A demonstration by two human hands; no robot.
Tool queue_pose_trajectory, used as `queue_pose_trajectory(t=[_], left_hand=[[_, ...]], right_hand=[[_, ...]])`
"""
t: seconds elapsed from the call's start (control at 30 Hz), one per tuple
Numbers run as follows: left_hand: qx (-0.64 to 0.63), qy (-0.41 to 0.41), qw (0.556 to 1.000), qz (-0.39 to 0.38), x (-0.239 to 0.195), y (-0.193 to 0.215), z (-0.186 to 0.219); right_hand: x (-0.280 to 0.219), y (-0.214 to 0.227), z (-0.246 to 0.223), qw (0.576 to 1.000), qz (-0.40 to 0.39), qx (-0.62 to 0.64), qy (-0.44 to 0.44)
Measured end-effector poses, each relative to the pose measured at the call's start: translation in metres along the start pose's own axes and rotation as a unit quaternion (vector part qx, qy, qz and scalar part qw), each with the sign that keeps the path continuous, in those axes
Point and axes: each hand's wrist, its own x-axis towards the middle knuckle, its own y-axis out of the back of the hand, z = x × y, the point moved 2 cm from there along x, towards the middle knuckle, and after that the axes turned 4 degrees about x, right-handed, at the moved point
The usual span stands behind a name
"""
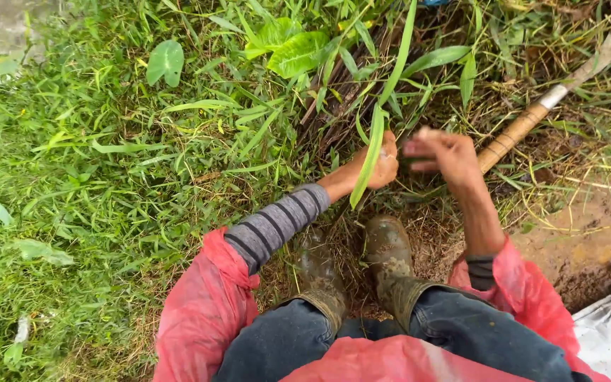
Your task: The person pulls weeds and grass by hand from a muddy area next to a stream. They then use a sickle to cut and clear more vegetation from the ground.
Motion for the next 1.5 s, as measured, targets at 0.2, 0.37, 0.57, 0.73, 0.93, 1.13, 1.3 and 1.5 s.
queue_pose_trajectory(t=[0.2,0.37,0.57,0.73,0.93,1.13,1.3,1.5], left_hand=[[0.274,0.051,0.945,0.173,-0.037,-0.178,0.024],[0.872,0.329,0.269,0.242,-0.119,-0.296,0.020],[0.863,0.378,0.045,0.332,-0.179,-0.427,0.075],[0.894,0.261,-0.062,0.359,-0.214,-0.401,0.070],[0.905,0.197,-0.036,0.375,-0.234,-0.367,0.055],[0.923,0.180,-0.097,0.326,-0.241,-0.366,0.050],[0.919,0.154,-0.079,0.354,-0.255,-0.411,0.037],[0.829,0.138,-0.059,0.538,-0.329,-0.469,0.009]], right_hand=[[0.066,0.007,0.009,0.990,0.104,0.087,-0.030],[0.084,-0.031,0.021,0.988,0.078,0.129,-0.040],[0.041,-0.138,-0.004,0.994,-0.075,0.055,0.059],[0.069,-0.104,-0.017,0.917,-0.001,-0.202,0.343],[0.088,-0.069,-0.043,0.793,-0.009,-0.508,0.335],[0.181,0.011,0.036,0.650,0.044,-0.658,0.378],[0.153,-0.014,0.008,0.548,0.064,-0.695,0.462],[0.080,-0.137,-0.053,0.532,-0.067,-0.623,0.570]])
